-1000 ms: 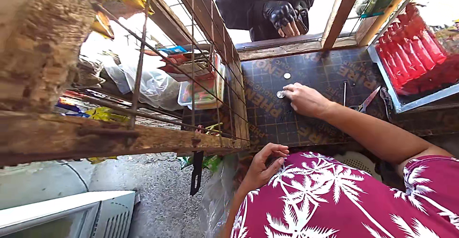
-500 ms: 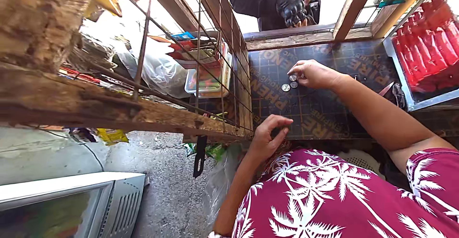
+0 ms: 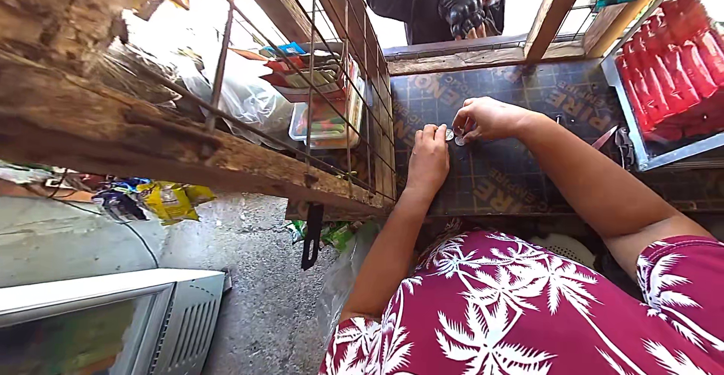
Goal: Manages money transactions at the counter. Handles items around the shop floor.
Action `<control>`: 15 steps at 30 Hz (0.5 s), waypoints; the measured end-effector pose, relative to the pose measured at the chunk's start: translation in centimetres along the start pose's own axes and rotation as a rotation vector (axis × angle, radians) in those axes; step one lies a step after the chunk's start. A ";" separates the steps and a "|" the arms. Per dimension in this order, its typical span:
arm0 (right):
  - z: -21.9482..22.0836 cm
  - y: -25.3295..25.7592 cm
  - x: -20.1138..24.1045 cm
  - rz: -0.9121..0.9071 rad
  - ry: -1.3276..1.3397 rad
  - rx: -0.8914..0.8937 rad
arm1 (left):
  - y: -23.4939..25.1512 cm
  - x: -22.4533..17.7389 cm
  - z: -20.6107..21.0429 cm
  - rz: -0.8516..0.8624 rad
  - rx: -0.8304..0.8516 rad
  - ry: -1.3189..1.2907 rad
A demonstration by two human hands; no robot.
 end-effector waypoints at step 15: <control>1.7 -1.3 1.4 -0.032 0.046 0.083 | -1.6 0.2 -0.4 -0.046 0.043 -0.015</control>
Point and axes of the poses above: each hand's wrist, its own y-axis towards the middle knuckle, its own z-axis out of the palm, x = y × z, the point moved 9 cm from there along y, towards the middle knuckle, and after that the axes turned 8 degrees about z, right-handed, at the moved point
